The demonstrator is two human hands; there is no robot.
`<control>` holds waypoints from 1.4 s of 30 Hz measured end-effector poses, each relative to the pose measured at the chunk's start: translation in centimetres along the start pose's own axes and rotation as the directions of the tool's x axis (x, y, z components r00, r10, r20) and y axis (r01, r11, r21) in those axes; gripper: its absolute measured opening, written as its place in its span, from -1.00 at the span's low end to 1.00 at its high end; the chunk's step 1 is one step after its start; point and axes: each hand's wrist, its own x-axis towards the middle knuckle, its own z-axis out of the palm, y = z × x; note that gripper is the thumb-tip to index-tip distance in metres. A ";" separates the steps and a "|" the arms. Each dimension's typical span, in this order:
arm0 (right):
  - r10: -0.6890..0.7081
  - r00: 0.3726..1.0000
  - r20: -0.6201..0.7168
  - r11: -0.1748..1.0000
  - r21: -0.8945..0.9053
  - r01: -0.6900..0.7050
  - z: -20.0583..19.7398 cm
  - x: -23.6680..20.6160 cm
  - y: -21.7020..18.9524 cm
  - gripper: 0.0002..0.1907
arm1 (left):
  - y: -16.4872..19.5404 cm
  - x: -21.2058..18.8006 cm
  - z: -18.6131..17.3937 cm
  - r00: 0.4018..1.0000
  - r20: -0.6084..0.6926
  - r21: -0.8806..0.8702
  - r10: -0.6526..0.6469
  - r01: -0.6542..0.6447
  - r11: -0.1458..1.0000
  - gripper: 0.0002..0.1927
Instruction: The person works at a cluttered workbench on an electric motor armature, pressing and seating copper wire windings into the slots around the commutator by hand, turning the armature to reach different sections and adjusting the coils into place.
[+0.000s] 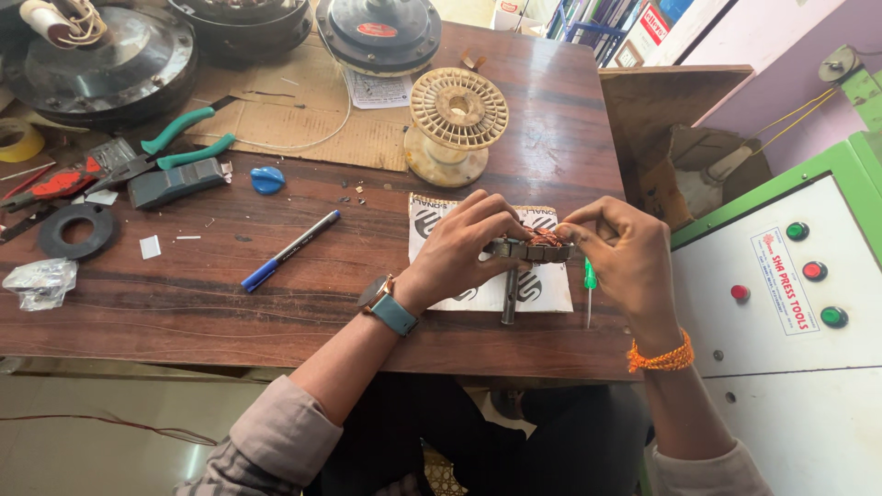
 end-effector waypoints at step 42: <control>-0.133 0.977 -0.169 0.972 0.171 0.162 4.6 -6.9 0.3 -0.92 | -1.2 0.8 -1.6 0.949 0.259 -0.545 -0.181 0.298 0.784 -0.24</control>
